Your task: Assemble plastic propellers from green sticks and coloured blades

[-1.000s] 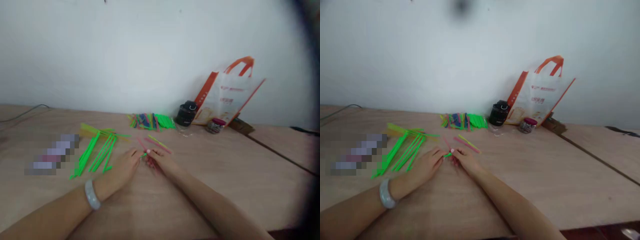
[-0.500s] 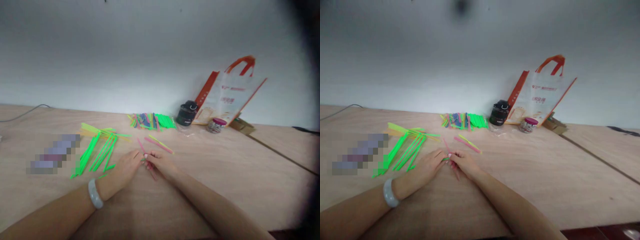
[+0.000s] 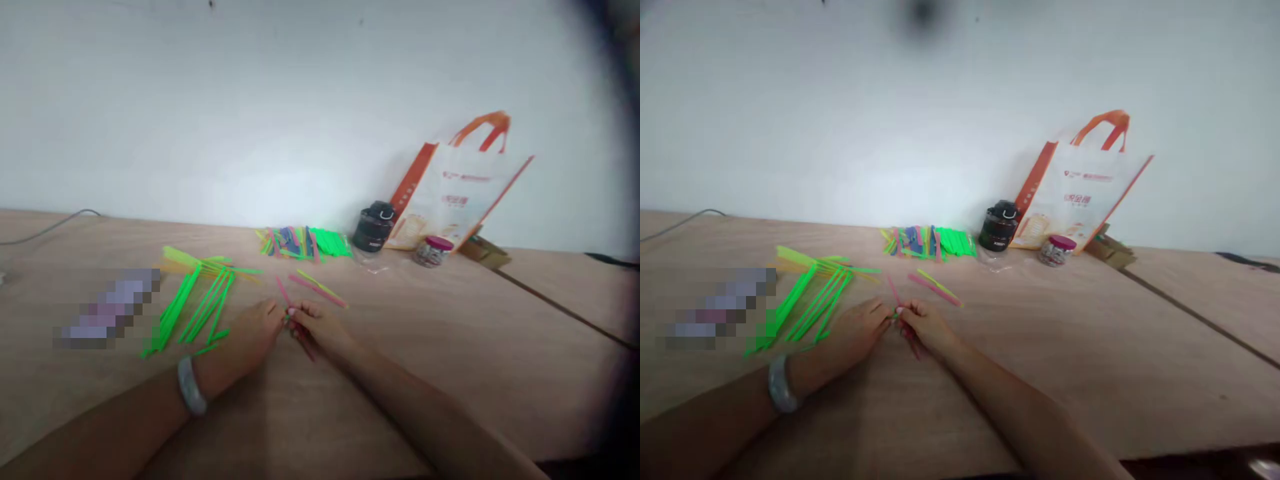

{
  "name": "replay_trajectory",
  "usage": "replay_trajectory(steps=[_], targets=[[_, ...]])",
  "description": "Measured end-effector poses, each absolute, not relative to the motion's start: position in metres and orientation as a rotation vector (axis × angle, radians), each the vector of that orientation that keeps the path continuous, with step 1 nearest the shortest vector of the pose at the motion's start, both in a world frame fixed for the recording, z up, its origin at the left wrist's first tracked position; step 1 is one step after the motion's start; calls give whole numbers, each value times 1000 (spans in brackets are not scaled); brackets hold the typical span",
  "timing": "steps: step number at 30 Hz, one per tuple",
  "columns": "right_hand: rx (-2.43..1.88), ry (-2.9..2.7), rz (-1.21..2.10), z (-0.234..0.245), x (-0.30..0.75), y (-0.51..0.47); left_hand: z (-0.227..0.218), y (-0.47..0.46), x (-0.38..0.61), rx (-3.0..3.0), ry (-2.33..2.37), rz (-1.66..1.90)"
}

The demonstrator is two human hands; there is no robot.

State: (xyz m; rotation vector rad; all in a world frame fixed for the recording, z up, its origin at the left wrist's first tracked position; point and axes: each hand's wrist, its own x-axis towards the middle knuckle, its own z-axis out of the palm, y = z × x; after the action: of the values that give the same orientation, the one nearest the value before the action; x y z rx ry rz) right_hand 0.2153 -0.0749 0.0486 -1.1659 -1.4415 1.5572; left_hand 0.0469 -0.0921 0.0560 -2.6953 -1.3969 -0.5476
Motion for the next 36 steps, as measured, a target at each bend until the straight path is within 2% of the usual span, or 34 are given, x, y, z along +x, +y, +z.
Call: replay_trajectory(steps=[19, 23, 30, 33, 36], targets=[[-1143, -1419, 1377, 44, 227, -60, 70, -94, 49, -2822, -1641, -771], [-1323, -1414, 1049, 50, 251, -39, 67, -92, 46, -2803, -1678, -790], [-1602, -2134, 68, 45, 253, -28, 47, -85, 48, -2841, -1396, -699], [-1641, -2291, -143, 45, 250, -34, 35, -83, 45, -2780, -1368, -720], [-1623, -2350, -187, 44, 252, -36, 29, -80, 40, -2763, -1384, -714]])
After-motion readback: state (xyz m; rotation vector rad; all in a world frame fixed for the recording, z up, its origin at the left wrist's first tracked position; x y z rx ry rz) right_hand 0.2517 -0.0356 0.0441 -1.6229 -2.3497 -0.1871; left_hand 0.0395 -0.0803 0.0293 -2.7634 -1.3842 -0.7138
